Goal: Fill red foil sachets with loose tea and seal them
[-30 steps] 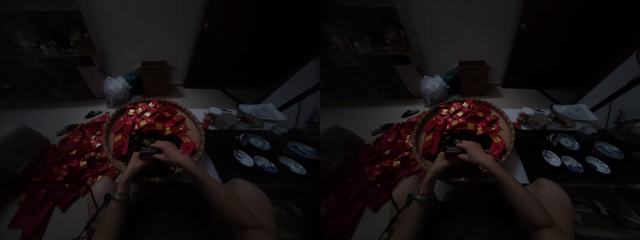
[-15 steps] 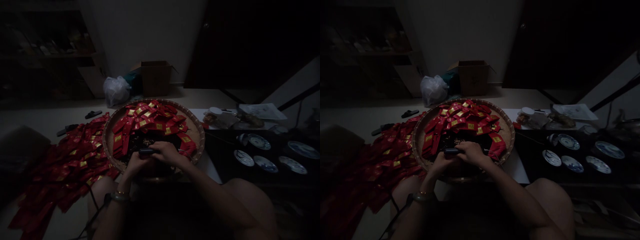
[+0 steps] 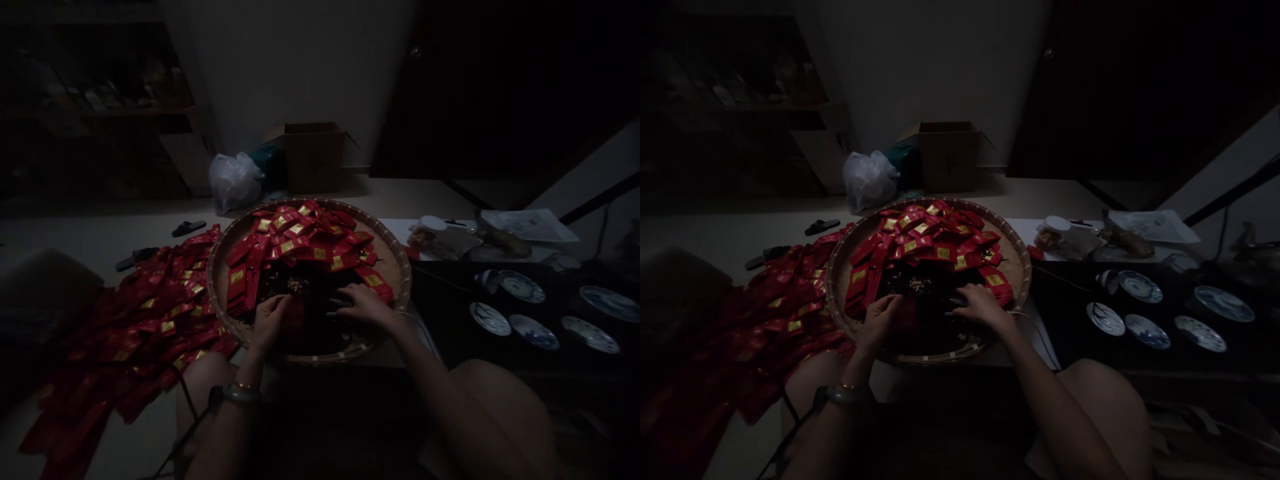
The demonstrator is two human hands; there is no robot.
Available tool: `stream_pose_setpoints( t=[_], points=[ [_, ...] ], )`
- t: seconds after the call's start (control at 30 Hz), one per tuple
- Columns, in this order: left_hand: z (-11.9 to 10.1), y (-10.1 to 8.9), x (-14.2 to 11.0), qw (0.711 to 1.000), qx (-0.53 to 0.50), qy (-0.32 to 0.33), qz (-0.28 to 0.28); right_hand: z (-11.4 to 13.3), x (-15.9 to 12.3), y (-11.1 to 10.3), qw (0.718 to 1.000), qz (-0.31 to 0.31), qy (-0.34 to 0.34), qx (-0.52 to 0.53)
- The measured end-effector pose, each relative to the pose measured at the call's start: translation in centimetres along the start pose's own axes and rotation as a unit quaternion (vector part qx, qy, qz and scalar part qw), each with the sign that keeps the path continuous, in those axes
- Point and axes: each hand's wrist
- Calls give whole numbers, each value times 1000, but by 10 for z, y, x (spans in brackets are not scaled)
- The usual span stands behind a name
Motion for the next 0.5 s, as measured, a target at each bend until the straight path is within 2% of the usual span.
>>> stream_pose_setpoints(
  t=[0.07, 0.17, 0.3, 0.4, 0.5],
  points=[
    [0, 1, 0, 1000, 4, 8, 6, 22, 5, 7, 991, -69, -59, 100],
    [1, 1, -1, 999, 13, 24, 19, 59, 16, 22, 947, -135, -140, 257],
    [4, -2, 0, 998, 31, 43, 34, 79, 25, 38, 906, -215, -145, 334],
    [8, -4, 1, 996, 53, 43, 59, 76, 22, 41, 898, -220, -144, 353],
    [12, -3, 2, 993, 80, 47, 67, 70, 18, 38, 906, -186, -132, 358]
  ],
)
Point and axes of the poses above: each hand's wrist, its own x-axis towards the middle knuckle, its own y-axis out of the palm, z = x × y, and after that the axes turned 4 degrees about -y, right-handed
